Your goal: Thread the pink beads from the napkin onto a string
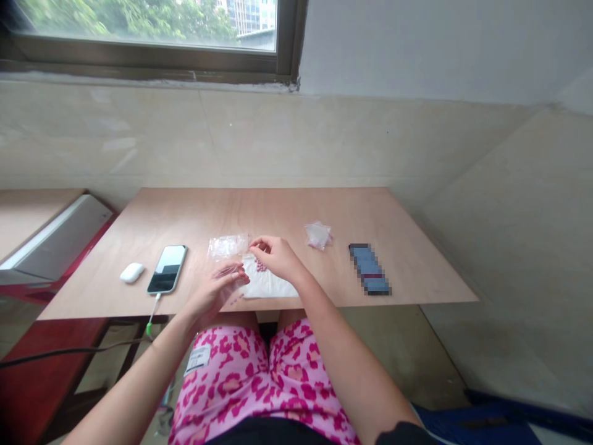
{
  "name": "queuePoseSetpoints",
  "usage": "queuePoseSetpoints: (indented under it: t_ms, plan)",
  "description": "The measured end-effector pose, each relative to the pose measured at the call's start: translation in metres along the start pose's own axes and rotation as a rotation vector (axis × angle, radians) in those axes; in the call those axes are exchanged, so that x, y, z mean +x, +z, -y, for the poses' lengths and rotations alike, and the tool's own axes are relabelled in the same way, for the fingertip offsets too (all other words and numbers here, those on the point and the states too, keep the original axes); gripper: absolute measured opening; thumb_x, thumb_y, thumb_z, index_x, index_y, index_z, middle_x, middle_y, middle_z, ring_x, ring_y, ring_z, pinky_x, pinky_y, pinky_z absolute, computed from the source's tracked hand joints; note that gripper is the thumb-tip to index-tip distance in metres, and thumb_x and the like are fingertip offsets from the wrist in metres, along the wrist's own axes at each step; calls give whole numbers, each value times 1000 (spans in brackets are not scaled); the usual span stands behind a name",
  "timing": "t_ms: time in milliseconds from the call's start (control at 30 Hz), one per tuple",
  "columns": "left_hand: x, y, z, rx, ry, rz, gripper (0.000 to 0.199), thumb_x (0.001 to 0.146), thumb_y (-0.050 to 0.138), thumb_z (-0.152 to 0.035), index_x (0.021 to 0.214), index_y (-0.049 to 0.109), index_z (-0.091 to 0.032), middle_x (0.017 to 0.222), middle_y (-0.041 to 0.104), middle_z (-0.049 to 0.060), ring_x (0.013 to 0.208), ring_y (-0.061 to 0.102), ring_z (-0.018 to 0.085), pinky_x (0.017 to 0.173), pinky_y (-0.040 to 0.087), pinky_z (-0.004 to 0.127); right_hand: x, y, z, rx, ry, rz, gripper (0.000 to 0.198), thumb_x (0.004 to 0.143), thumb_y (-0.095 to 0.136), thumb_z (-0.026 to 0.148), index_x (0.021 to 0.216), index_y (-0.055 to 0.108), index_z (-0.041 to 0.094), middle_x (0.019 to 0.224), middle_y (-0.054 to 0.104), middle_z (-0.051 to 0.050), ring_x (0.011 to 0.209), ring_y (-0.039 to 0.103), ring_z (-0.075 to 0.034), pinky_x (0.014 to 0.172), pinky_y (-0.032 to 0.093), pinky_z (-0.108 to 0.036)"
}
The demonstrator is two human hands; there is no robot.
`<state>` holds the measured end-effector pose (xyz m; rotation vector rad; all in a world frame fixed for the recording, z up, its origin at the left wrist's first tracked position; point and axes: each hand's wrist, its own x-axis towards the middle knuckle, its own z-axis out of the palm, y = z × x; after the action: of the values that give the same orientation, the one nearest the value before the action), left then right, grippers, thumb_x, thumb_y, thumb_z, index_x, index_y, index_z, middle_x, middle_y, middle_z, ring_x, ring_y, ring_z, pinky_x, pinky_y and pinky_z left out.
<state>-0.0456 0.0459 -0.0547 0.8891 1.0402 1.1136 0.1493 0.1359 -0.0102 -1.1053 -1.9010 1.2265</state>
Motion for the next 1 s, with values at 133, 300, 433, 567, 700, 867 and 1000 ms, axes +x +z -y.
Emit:
queuePoseSetpoints:
  t_ms: [133,300,433,567,700,867,1000]
  plan:
    - [2,-1,3,12,18,-25,35,91,73,-40,119,65,-20,114,71,12,103,72,27,87,61,43,-3,-4,-46,-236,71,-95,16,92,65,28,95,77,17,85,77,-4,73,67,-17,67,48,-25]
    - [2,0,3,-109,19,-15,31,87,78,-35,112,67,-20,107,72,10,100,72,25,91,60,44,-9,2,-86,-459,148,-109,15,92,67,26,100,77,18,91,79,-7,79,70,-19,72,48,-26]
    - [2,-1,5,-144,1,-14,29,87,78,-32,113,68,-21,107,71,9,100,72,24,90,60,43,-11,10,-95,-509,167,-130,15,95,64,27,99,77,20,91,79,-7,81,71,-20,73,48,-26]
    - [2,-2,5,-24,-4,-33,34,92,73,-37,121,65,-22,110,72,11,103,72,26,88,60,42,-10,13,-96,-541,152,-132,16,93,64,23,103,77,21,94,79,-7,86,71,-21,77,48,-26]
    - [0,0,0,112,26,-19,31,92,73,-39,117,67,-22,114,72,11,107,71,28,97,57,46,-8,12,-94,-560,133,-124,19,93,63,20,107,76,22,98,79,-7,87,71,-21,76,47,-27]
    - [0,0,5,415,106,-14,26,90,75,-41,110,71,-25,122,72,9,124,64,31,112,47,51,-4,10,-91,-578,113,-98,16,93,64,18,101,77,22,99,79,-7,89,71,-22,76,46,-27]
    - [3,-5,15,520,127,27,27,94,70,-42,114,69,-25,118,72,8,124,64,31,111,46,52,-3,9,-90,-608,107,-71,17,94,62,18,98,77,22,103,79,-7,93,70,-21,77,45,-26]
